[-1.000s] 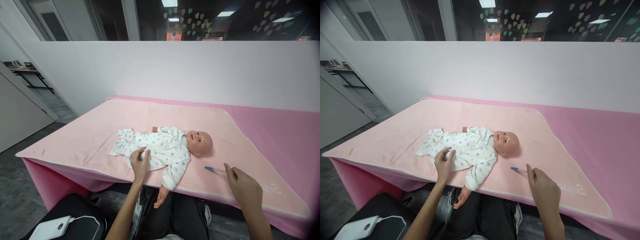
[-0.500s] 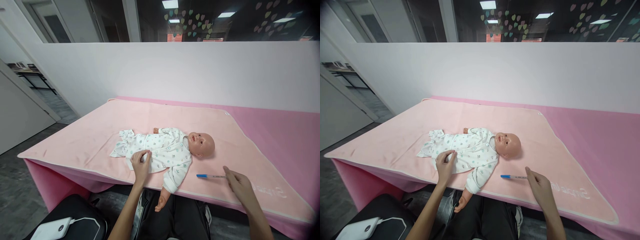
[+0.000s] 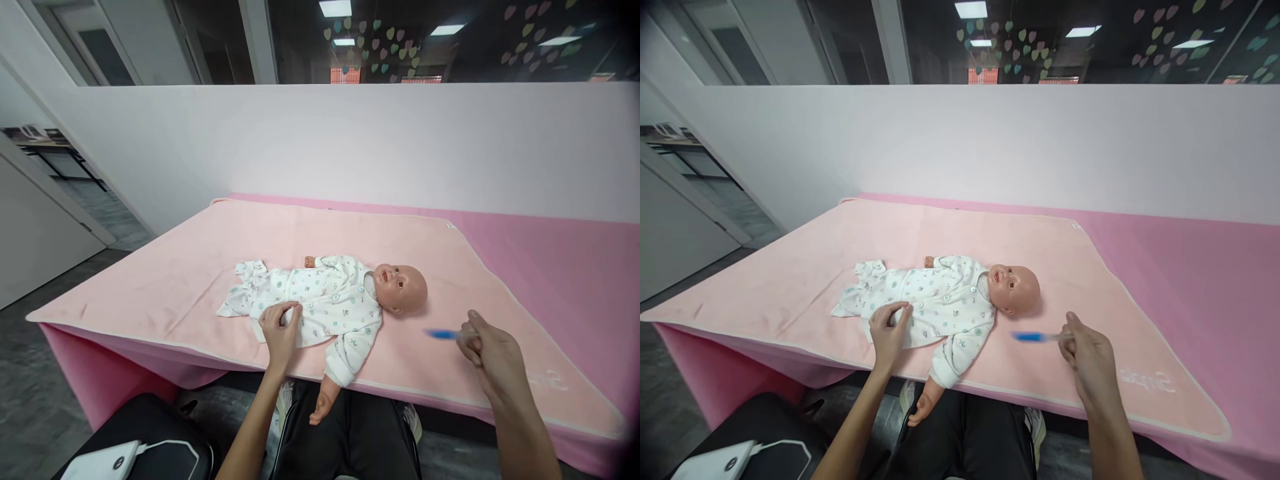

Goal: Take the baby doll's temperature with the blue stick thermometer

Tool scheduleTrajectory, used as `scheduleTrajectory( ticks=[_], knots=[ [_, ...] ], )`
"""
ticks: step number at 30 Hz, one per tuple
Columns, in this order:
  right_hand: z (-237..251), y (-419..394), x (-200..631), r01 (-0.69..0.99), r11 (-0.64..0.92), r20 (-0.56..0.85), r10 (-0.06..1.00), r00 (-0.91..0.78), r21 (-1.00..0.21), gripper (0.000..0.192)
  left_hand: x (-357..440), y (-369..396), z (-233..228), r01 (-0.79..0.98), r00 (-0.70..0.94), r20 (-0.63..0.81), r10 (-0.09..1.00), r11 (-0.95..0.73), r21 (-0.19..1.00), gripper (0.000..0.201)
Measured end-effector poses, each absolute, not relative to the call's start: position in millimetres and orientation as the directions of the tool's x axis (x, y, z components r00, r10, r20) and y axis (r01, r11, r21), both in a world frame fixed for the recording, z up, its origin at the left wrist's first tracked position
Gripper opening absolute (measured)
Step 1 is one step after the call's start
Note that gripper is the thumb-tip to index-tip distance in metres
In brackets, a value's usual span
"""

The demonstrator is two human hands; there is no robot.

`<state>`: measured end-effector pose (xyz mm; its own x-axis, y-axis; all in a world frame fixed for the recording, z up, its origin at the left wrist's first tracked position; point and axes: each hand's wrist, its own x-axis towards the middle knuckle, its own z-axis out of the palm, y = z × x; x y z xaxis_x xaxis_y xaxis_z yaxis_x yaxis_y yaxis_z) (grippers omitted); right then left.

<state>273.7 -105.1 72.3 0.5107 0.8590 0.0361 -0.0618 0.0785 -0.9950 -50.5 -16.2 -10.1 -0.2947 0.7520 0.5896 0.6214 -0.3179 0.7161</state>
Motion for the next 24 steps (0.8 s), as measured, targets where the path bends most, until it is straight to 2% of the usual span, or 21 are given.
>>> scheduleTrajectory(
  ticks=[2,4,7,9,11,13,16,18,20,23,24],
  knots=[
    [77,-103,273,-0.206,0.111,0.0,0.879,0.477,-0.972,0.05,-50,-16,-10,0.626,-0.29,0.593,0.751,-0.32,0.711,0.012],
    [81,-104,276,-0.273,0.128,0.001,0.907,0.422,-0.953,0.05,-50,-16,-10,0.628,-0.287,0.593,0.752,-0.32,0.709,0.012],
    [80,-107,275,-0.116,0.15,0.08,0.88,0.468,-0.982,0.05,-50,-16,-11,0.629,-0.293,0.588,0.754,-0.311,0.713,0.013],
    [76,-107,268,0.051,0.176,0.171,0.782,0.6,-0.983,0.05,-50,-16,-11,0.63,-0.293,0.585,0.756,-0.308,0.713,0.013],
    [73,-107,260,0.08,0.198,0.199,0.71,0.675,-0.977,0.05,-50,-16,-11,0.633,-0.288,0.584,0.759,-0.308,0.711,0.014],
    [74,-105,256,-0.066,0.227,0.127,0.738,0.663,-0.972,0.051,-50,-16,-11,0.636,-0.286,0.584,0.76,-0.306,0.709,0.014],
    [81,-104,260,-0.337,0.201,-0.014,0.842,0.539,-0.92,0.052,-51,-16,-11,0.636,-0.287,0.579,0.763,-0.3,0.711,0.014],
    [83,-104,264,-0.397,0.152,-0.038,0.901,0.432,-0.905,0.052,-51,-15,-12,0.639,-0.285,0.578,0.765,-0.298,0.709,0.014],
    [81,-105,266,-0.326,0.151,0.0,0.907,0.421,-0.933,0.052,-52,-15,-12,0.645,-0.281,0.582,0.763,-0.299,0.703,0.014],
    [75,-106,263,-0.021,0.122,0.088,0.809,0.581,-0.992,0.05,-52,-15,-13,0.65,-0.281,0.59,0.757,-0.302,0.697,0.015],
    [74,-106,261,0.012,0.099,0.087,0.803,0.59,-0.995,0.05,-52,-15,-12,0.649,-0.282,0.59,0.757,-0.303,0.698,0.015]
  ],
)
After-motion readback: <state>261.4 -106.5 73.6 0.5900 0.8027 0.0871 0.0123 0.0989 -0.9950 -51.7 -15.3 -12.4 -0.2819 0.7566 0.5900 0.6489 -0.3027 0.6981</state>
